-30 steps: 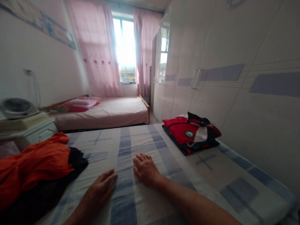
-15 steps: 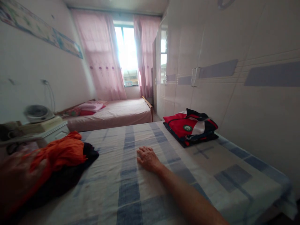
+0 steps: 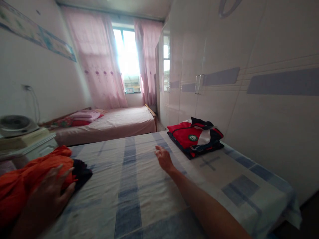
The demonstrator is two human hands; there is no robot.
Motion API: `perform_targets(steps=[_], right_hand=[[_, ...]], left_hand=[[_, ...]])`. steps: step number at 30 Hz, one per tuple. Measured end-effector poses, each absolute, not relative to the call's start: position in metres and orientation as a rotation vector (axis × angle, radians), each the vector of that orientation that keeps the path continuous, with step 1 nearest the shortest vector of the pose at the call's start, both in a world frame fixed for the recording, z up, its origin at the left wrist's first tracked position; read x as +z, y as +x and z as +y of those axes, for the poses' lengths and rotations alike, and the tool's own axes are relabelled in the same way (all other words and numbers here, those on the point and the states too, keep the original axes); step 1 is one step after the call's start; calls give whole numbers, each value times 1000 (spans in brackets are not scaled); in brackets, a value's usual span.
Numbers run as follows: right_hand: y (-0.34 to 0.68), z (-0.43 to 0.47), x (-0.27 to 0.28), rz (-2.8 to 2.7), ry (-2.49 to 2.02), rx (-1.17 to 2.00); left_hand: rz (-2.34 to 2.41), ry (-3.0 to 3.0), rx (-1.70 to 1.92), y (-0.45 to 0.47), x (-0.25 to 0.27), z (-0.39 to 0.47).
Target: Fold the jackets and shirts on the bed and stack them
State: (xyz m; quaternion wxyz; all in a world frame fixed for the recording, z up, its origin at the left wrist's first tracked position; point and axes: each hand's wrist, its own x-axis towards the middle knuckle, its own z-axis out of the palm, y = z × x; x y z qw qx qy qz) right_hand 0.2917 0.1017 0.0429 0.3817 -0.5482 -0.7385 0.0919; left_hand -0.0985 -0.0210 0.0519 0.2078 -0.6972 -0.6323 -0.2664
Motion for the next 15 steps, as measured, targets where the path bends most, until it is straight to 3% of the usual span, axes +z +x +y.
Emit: perform_targets(steps=[8,15], right_hand=[[462,166,127,-1407,-1848,-339],[519,197,123,-1655,-2091,-581]], left_hand=[[-1470,-2122,-753,-19,-8,24],[-1369,-2133,-780,-36,-37,32]])
